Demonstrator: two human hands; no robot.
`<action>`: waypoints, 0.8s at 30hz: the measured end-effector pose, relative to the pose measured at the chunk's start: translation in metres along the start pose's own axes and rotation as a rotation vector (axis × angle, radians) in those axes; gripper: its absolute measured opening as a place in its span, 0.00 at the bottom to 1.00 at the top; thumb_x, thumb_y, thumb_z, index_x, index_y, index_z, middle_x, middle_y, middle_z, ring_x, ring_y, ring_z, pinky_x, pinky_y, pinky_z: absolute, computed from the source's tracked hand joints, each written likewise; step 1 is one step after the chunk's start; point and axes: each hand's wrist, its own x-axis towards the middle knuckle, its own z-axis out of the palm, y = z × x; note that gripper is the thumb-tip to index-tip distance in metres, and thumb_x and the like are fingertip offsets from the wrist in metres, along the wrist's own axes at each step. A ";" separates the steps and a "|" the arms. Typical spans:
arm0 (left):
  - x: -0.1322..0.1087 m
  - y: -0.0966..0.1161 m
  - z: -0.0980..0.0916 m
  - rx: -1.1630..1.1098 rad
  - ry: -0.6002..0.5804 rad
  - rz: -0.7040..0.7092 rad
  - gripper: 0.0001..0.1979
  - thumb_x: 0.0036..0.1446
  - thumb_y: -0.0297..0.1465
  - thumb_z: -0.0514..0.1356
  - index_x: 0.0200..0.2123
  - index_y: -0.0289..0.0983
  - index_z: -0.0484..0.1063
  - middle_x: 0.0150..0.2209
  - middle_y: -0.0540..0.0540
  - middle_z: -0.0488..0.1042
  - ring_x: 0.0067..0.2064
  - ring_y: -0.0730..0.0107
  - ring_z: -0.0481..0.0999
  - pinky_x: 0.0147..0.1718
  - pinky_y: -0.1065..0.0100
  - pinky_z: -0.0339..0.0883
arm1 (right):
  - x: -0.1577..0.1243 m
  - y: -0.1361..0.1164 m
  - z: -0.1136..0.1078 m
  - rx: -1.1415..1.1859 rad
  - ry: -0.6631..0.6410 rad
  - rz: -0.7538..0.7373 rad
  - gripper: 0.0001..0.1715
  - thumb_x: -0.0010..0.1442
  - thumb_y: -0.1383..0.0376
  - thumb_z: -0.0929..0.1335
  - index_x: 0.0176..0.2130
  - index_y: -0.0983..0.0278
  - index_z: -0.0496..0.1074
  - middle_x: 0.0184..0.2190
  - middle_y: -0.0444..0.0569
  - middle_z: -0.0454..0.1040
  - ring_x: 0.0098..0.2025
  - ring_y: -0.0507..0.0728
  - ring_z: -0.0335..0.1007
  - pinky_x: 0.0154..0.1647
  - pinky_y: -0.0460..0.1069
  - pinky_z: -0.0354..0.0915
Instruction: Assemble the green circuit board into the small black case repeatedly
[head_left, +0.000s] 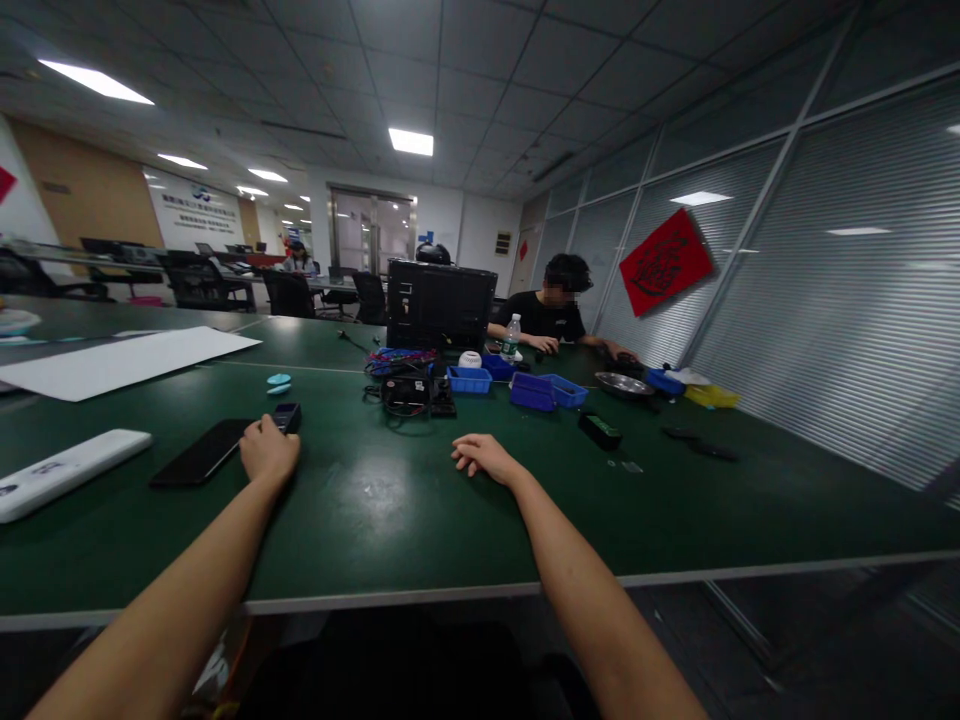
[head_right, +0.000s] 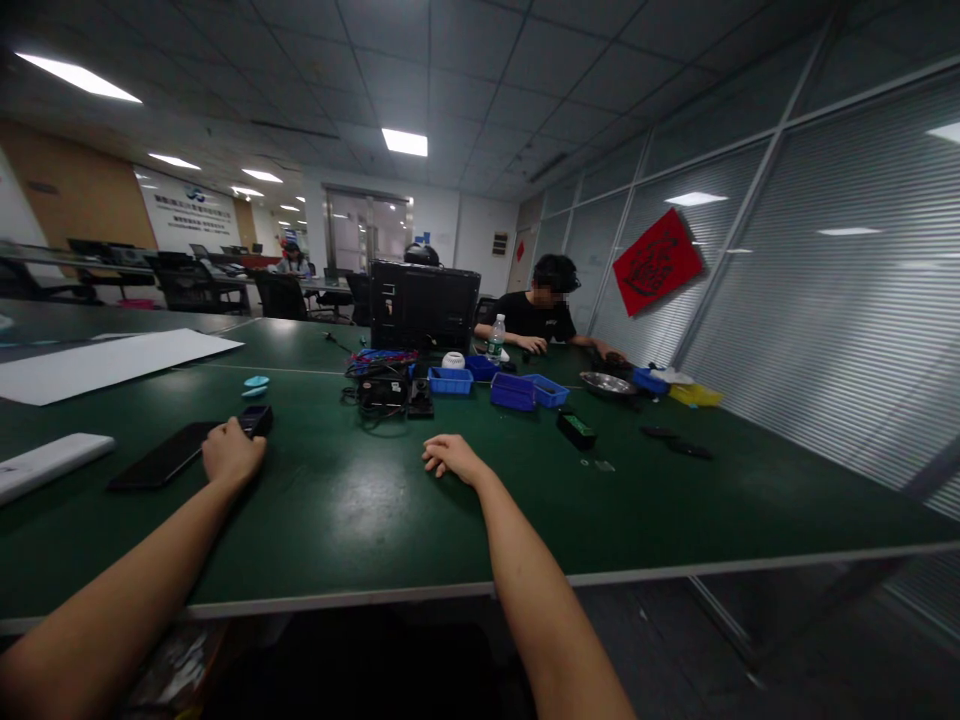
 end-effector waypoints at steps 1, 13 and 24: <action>0.000 -0.001 -0.001 -0.013 0.021 0.002 0.27 0.49 0.35 0.50 0.52 0.28 0.58 0.51 0.31 0.61 0.50 0.49 0.62 0.45 0.59 0.58 | 0.000 0.000 0.000 -0.001 -0.001 -0.001 0.09 0.53 0.68 0.65 0.38 0.69 0.67 0.32 0.52 0.72 0.25 0.50 0.70 0.15 0.40 0.62; -0.010 0.010 -0.009 -0.074 0.023 -0.034 0.28 0.48 0.41 0.52 0.52 0.34 0.60 0.46 0.33 0.64 0.46 0.49 0.64 0.40 0.57 0.60 | 0.000 0.001 0.000 -0.018 -0.003 -0.009 0.09 0.54 0.70 0.64 0.38 0.70 0.67 0.31 0.52 0.72 0.25 0.50 0.70 0.14 0.40 0.62; -0.081 0.088 0.011 -0.079 -0.165 0.421 0.30 0.49 0.39 0.51 0.54 0.32 0.56 0.44 0.36 0.64 0.46 0.56 0.66 0.42 0.63 0.59 | 0.001 0.001 0.001 -0.056 0.009 -0.023 0.10 0.52 0.68 0.65 0.37 0.69 0.67 0.31 0.51 0.72 0.24 0.50 0.69 0.13 0.40 0.61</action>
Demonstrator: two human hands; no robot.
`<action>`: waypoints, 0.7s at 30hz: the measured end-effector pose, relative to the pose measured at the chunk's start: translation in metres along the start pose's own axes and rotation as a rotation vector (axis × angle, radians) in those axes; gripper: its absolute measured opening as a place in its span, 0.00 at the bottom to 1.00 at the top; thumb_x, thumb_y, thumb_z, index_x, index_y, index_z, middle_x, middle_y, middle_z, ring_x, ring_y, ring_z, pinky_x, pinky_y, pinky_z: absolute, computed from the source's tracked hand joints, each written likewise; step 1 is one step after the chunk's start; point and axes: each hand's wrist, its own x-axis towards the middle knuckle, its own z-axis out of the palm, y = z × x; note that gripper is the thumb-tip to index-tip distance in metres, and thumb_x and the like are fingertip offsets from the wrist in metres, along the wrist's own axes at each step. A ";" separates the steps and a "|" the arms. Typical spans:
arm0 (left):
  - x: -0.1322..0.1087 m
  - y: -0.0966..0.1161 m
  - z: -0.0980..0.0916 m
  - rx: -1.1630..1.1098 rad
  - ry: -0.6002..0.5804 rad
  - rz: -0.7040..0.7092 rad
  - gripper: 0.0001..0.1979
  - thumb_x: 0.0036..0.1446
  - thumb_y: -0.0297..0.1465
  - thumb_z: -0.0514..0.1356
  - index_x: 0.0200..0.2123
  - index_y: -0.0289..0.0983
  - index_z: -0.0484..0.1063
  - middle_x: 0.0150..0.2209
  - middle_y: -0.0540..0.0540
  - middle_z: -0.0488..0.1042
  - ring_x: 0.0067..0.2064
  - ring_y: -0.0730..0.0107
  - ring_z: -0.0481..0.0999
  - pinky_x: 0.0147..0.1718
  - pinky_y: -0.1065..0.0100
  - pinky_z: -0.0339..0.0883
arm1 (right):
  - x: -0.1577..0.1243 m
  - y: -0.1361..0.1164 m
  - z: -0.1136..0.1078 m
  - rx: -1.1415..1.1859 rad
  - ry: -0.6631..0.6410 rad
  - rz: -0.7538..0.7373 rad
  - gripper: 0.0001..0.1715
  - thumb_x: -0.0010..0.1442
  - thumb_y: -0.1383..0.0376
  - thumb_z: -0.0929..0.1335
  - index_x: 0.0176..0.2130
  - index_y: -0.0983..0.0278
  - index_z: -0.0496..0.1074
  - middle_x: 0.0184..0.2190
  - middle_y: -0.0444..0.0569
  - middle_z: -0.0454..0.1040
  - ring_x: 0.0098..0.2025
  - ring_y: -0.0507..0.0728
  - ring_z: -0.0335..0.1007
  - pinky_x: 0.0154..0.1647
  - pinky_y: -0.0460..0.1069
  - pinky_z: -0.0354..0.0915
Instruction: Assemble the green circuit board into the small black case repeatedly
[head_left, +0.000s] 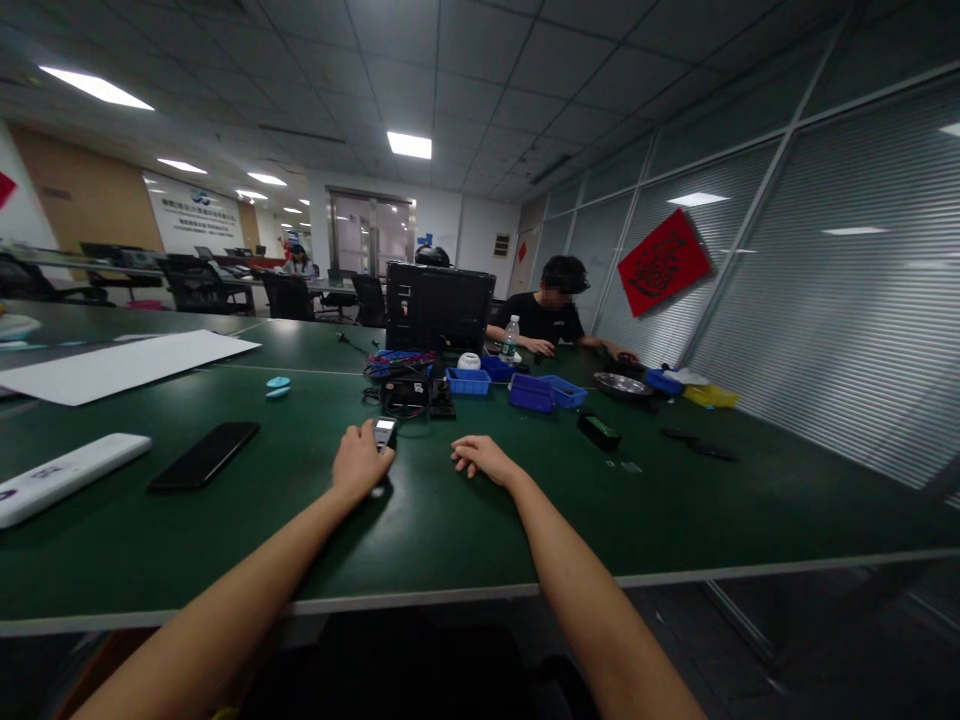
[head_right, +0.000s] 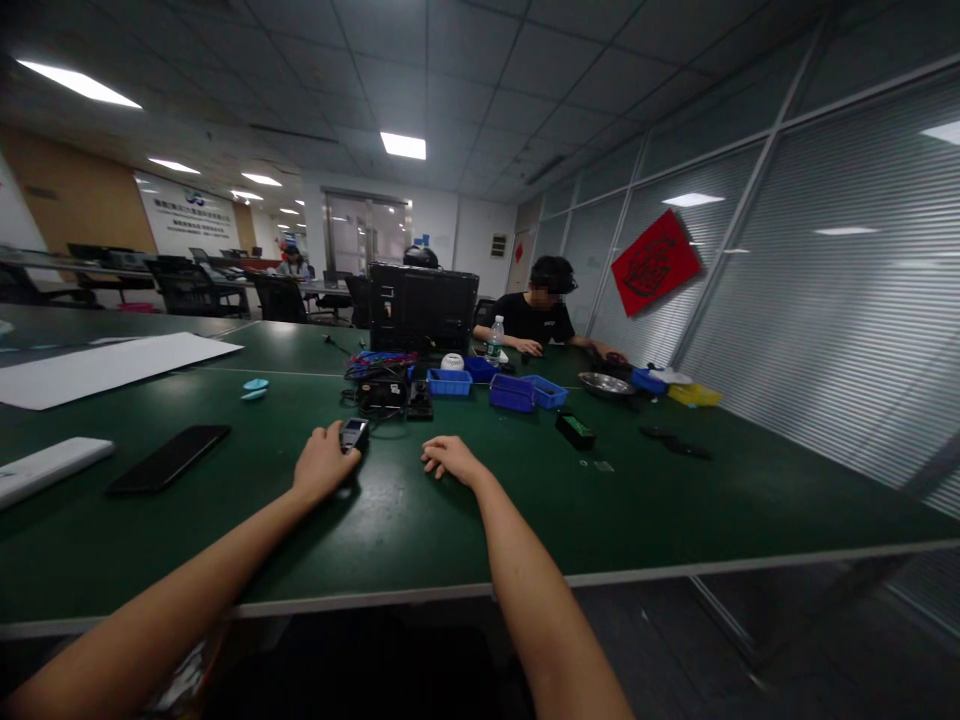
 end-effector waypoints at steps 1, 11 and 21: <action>-0.002 0.010 0.005 -0.033 -0.006 0.030 0.30 0.49 0.38 0.52 0.55 0.32 0.55 0.44 0.36 0.64 0.46 0.57 0.66 0.43 0.63 0.59 | 0.000 -0.001 0.001 -0.003 0.004 0.002 0.10 0.52 0.67 0.65 0.37 0.69 0.67 0.30 0.51 0.72 0.24 0.50 0.69 0.13 0.40 0.60; -0.004 0.063 0.062 -0.831 -0.291 0.026 0.30 0.51 0.32 0.54 0.57 0.31 0.51 0.44 0.39 0.71 0.36 0.70 0.73 0.35 0.69 0.66 | -0.002 -0.011 -0.004 -0.376 0.509 -0.176 0.19 0.55 0.55 0.60 0.39 0.66 0.69 0.31 0.49 0.71 0.31 0.52 0.68 0.28 0.46 0.63; 0.009 0.033 0.053 -0.845 -0.092 -0.118 0.25 0.49 0.28 0.53 0.53 0.35 0.57 0.40 0.44 0.71 0.32 0.76 0.72 0.30 0.73 0.66 | -0.015 -0.023 0.024 -1.116 0.377 -0.004 0.34 0.51 0.60 0.64 0.56 0.57 0.53 0.47 0.52 0.63 0.47 0.60 0.60 0.42 0.52 0.59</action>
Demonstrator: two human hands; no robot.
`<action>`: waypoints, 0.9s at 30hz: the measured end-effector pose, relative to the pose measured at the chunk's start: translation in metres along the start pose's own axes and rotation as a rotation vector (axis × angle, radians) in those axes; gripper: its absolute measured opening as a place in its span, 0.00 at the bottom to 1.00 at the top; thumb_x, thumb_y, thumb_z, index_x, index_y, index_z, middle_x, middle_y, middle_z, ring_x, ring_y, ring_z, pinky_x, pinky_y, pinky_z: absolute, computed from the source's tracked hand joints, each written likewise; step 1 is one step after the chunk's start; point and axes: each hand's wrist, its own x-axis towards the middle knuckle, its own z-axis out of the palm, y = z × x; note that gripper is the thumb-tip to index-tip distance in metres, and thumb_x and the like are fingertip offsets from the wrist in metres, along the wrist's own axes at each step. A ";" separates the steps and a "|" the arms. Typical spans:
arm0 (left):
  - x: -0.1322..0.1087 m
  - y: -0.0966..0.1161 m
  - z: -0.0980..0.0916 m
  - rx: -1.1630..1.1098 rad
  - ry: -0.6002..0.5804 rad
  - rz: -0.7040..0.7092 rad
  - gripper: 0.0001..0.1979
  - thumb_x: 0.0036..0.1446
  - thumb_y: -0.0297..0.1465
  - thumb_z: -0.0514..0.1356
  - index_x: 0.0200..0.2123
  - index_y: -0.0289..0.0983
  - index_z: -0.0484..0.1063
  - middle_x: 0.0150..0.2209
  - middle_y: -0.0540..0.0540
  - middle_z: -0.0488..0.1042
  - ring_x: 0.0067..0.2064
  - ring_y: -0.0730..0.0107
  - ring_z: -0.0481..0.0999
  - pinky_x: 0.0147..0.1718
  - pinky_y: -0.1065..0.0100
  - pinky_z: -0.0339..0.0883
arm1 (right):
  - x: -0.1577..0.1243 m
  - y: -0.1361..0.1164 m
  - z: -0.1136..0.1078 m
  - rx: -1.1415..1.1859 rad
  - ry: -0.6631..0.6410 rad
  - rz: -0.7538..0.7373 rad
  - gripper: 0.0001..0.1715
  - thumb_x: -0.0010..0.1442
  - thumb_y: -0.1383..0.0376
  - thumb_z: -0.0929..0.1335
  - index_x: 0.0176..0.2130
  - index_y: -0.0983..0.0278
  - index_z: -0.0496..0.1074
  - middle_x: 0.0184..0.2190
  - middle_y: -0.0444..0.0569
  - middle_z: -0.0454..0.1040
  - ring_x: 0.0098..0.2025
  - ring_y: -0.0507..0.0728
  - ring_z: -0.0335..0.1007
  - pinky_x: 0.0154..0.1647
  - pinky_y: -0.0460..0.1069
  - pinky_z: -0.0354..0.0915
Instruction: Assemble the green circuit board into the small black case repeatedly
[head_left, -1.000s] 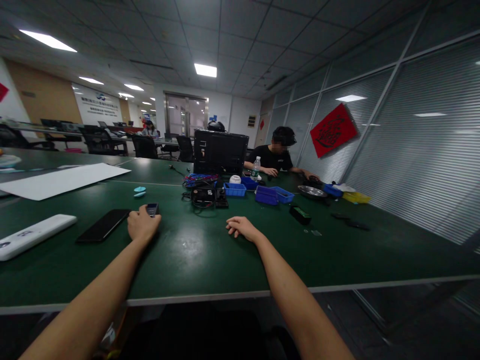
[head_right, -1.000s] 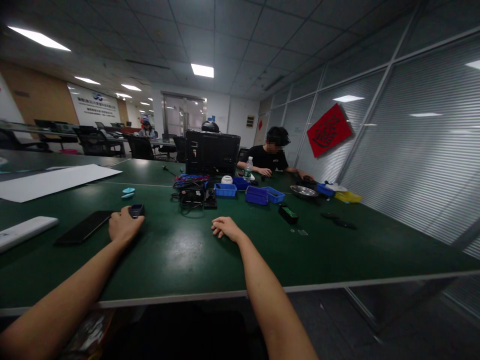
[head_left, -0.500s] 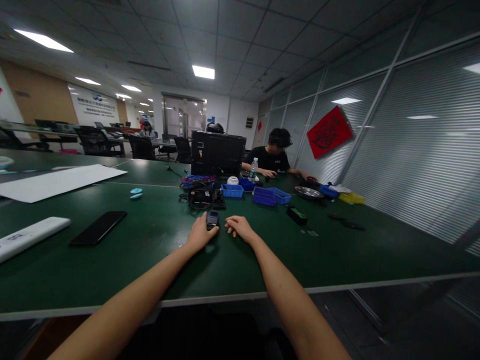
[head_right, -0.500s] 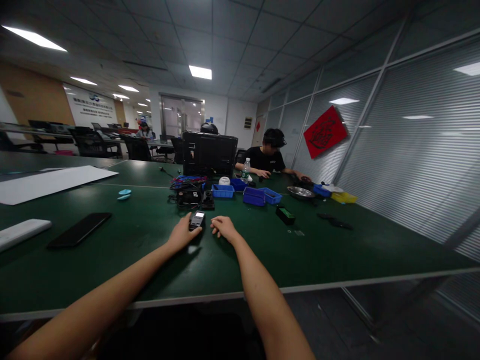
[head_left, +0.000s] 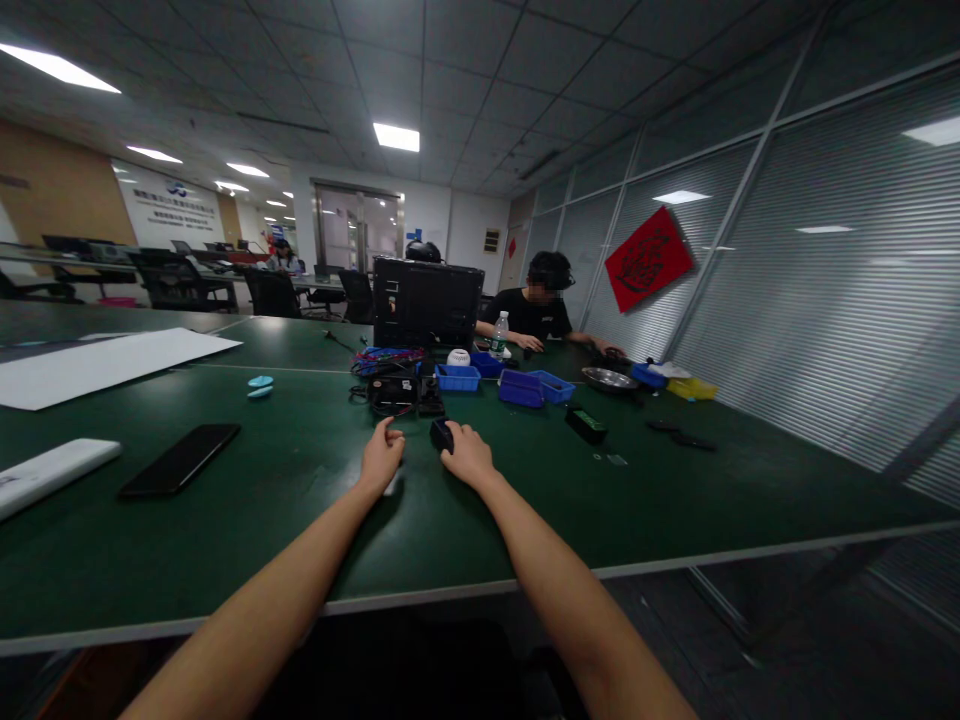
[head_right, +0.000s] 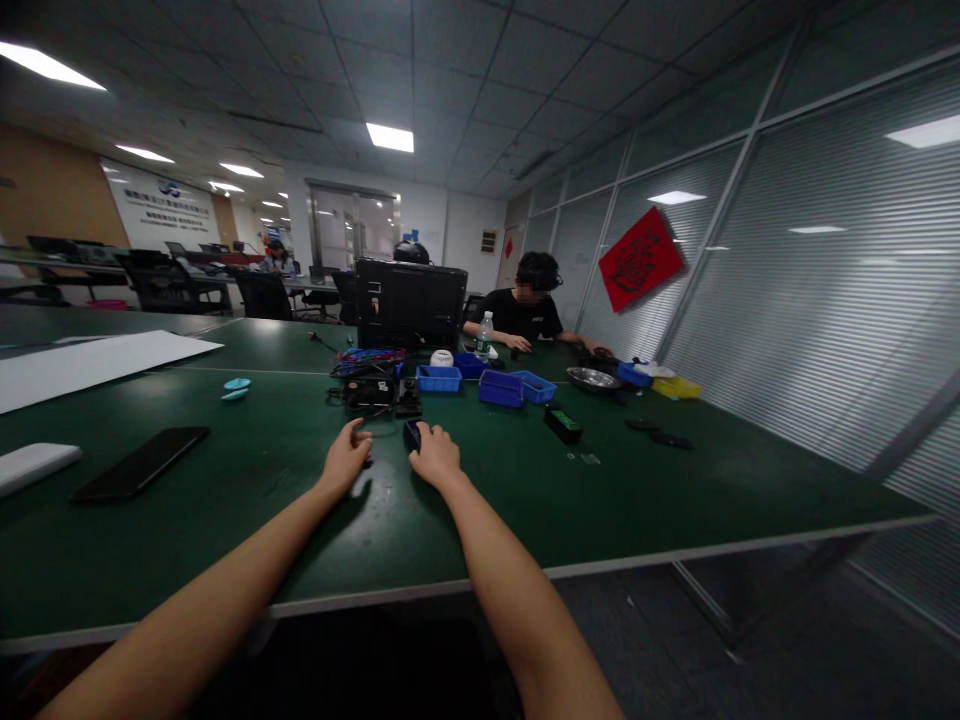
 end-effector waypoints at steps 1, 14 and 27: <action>0.000 0.001 -0.002 0.002 0.008 -0.008 0.25 0.49 0.28 0.53 0.53 0.35 0.57 0.40 0.44 0.71 0.32 0.76 0.72 0.29 0.74 0.66 | 0.003 0.007 -0.002 -0.014 -0.002 0.040 0.33 0.52 0.60 0.63 0.56 0.57 0.53 0.46 0.52 0.63 0.47 0.60 0.60 0.42 0.52 0.59; -0.003 0.005 -0.007 0.046 -0.032 0.001 0.24 0.49 0.28 0.54 0.51 0.35 0.59 0.37 0.45 0.72 0.32 0.74 0.71 0.32 0.72 0.65 | 0.020 0.091 -0.019 -0.048 0.139 0.577 0.30 0.56 0.57 0.61 0.56 0.59 0.52 0.50 0.57 0.57 0.50 0.64 0.55 0.43 0.55 0.59; -0.006 0.011 -0.009 0.069 -0.056 -0.014 0.24 0.49 0.28 0.54 0.52 0.35 0.58 0.37 0.45 0.72 0.34 0.74 0.72 0.34 0.72 0.65 | 0.016 0.087 -0.029 0.026 0.364 0.559 0.29 0.57 0.58 0.58 0.56 0.62 0.53 0.50 0.58 0.58 0.50 0.65 0.54 0.42 0.55 0.58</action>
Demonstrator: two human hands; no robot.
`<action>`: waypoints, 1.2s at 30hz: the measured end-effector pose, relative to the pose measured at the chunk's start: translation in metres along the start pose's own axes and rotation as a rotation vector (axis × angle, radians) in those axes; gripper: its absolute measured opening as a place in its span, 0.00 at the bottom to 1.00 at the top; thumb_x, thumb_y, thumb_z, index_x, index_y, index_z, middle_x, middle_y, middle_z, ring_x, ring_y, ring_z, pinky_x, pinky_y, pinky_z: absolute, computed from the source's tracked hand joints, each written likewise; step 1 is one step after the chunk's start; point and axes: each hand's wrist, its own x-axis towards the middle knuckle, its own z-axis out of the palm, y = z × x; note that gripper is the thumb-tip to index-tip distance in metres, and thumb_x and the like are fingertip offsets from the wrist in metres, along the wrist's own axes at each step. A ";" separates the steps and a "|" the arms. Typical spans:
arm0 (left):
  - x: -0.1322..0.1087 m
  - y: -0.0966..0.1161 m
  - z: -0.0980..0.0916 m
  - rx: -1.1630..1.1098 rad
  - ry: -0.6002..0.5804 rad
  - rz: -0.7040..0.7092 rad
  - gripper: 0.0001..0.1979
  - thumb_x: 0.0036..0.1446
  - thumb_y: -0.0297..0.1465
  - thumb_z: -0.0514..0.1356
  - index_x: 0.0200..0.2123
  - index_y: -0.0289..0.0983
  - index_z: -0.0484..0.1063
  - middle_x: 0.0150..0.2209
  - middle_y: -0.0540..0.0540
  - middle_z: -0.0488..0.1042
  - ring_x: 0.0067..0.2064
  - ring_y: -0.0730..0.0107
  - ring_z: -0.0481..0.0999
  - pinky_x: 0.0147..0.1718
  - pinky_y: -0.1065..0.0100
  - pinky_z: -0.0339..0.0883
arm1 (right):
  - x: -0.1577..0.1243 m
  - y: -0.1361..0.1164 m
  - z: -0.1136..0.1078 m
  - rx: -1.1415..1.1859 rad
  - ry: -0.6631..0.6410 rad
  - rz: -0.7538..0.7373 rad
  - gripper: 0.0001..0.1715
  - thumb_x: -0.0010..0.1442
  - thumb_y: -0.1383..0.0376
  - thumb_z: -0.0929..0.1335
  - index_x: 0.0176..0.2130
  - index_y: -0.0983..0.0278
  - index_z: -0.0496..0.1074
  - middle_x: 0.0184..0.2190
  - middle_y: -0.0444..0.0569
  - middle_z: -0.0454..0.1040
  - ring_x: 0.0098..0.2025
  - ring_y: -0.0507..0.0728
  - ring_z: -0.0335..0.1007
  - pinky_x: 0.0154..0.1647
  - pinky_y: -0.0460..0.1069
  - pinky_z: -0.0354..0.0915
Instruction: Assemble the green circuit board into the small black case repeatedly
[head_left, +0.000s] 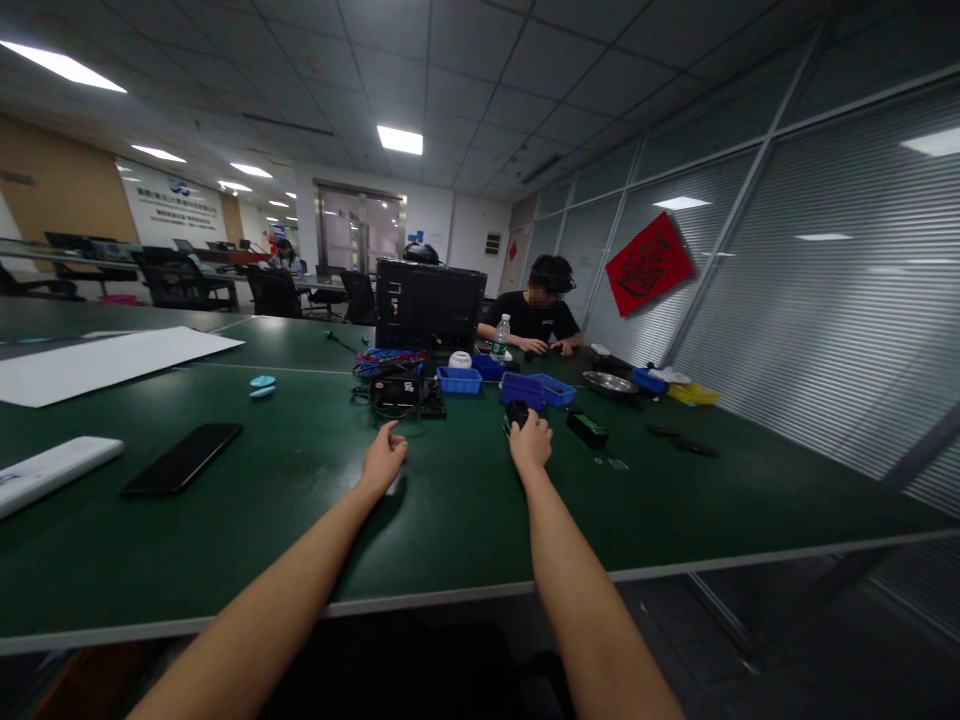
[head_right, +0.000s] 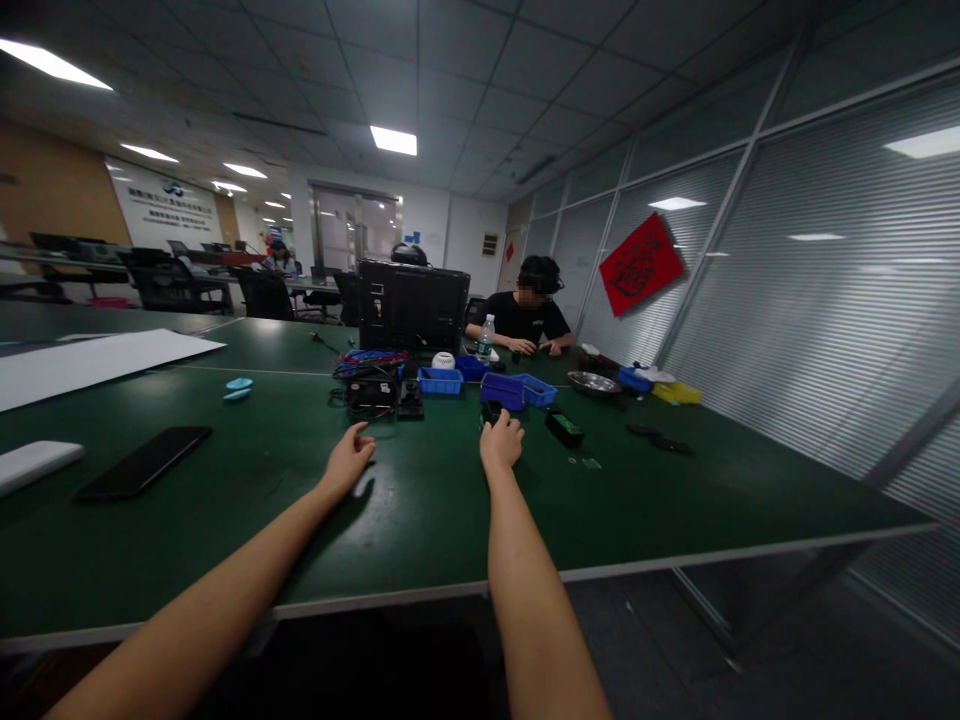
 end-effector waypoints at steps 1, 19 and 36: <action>0.000 0.000 0.000 -0.004 0.001 0.002 0.24 0.49 0.28 0.54 0.52 0.35 0.58 0.37 0.46 0.72 0.33 0.74 0.72 0.34 0.72 0.65 | -0.001 -0.001 -0.004 0.026 0.028 -0.005 0.29 0.57 0.58 0.58 0.57 0.63 0.52 0.50 0.58 0.58 0.50 0.65 0.54 0.43 0.55 0.58; 0.001 0.000 -0.001 0.038 -0.005 0.001 0.24 0.49 0.28 0.54 0.51 0.34 0.59 0.36 0.46 0.72 0.35 0.73 0.72 0.36 0.71 0.64 | -0.009 -0.021 0.019 0.167 -0.253 -0.238 0.24 0.61 0.56 0.54 0.39 0.66 0.71 0.37 0.53 0.72 0.40 0.56 0.67 0.40 0.47 0.58; 0.000 0.000 -0.001 0.046 -0.018 0.015 0.22 0.49 0.30 0.53 0.50 0.35 0.61 0.36 0.47 0.73 0.34 0.72 0.72 0.36 0.71 0.63 | -0.022 -0.033 0.013 0.078 -0.335 -0.267 0.18 0.56 0.56 0.60 0.30 0.63 0.74 0.30 0.49 0.74 0.34 0.55 0.69 0.32 0.46 0.58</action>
